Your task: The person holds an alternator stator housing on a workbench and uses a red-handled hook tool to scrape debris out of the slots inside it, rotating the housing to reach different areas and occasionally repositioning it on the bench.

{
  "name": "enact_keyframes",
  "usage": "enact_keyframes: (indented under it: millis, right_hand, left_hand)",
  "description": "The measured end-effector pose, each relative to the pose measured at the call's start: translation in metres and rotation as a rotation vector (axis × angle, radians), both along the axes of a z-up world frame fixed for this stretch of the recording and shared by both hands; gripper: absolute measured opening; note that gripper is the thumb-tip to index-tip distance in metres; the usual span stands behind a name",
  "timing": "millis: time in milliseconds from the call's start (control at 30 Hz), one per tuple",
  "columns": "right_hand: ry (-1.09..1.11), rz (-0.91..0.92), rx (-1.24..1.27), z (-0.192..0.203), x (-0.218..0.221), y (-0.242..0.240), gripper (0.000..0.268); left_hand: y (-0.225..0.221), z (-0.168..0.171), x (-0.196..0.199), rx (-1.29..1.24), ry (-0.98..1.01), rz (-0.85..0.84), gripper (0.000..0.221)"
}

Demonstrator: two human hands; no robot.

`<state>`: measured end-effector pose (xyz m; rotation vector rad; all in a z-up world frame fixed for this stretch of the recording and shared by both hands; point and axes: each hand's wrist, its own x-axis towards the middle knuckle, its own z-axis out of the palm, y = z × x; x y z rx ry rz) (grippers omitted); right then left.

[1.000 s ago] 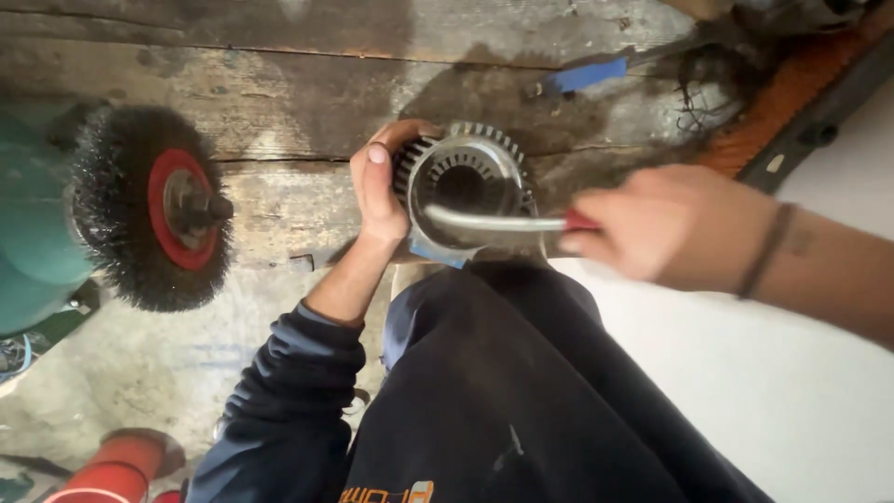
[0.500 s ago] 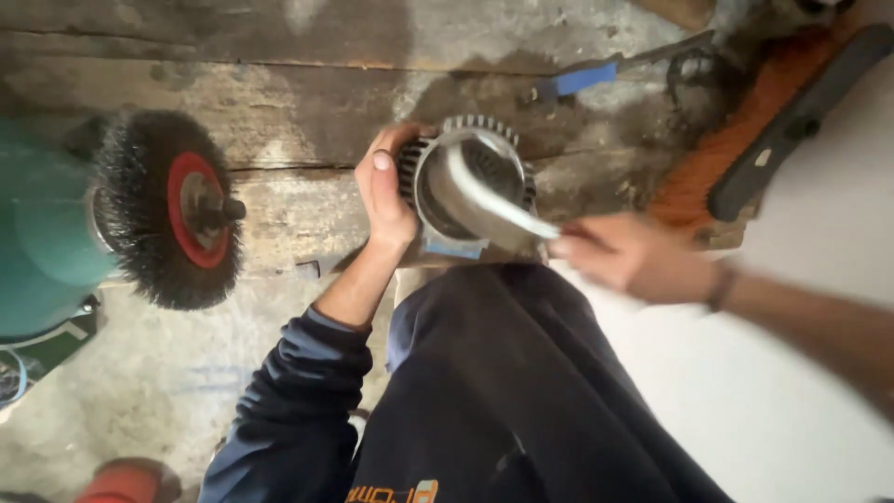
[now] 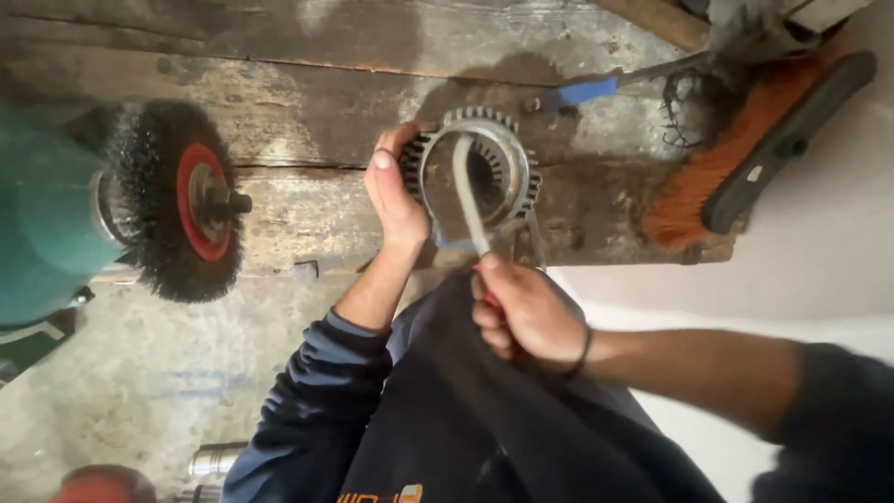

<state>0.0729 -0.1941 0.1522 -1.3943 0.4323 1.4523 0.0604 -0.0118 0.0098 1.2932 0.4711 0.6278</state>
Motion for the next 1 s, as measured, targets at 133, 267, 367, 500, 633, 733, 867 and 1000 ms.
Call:
enact_keyframes:
  millis: [133,267,367,500,633,733,867,1000]
  right_hand:
    - [-0.39,0.847,-0.178,0.024,0.089,-0.038,0.041]
    - [-0.595,1.393,-0.443,0.074,0.123,0.019,0.041]
    - [-0.391,1.494,-0.582,0.055,0.099,0.031,0.049]
    - [-0.13,0.398,-0.263,0.005,0.014,-0.003,0.04]
    - [0.143,-0.035,0.044,-0.021,-0.018,-0.032,0.045]
    - [-0.277,0.809,-0.251,0.017,0.075,-0.057,0.032]
    - [-0.549,1.474,-0.336,0.059,0.125,-0.023,0.033]
    - [-0.379,1.578,-0.549,0.071,0.114,0.023,0.039]
  left_hand:
    - [0.001,-0.005,-0.002,-0.04,-0.036,-0.019,0.07]
    - [0.001,-0.002,-0.002,0.007,-0.045,-0.017,0.069]
    - [-0.001,0.003,-0.004,0.038,-0.029,0.011,0.068]
    - [-0.012,0.011,-0.01,0.036,0.006,0.037,0.068]
    - [-0.035,0.023,-0.028,0.095,0.043,0.103,0.071]
    - [-0.057,-0.009,-0.072,0.053,0.049,0.053,0.076]
    - [-0.006,0.004,-0.052,-0.01,0.002,-0.076,0.08]
    - [0.013,0.021,-0.02,0.104,-0.058,-0.343,0.089]
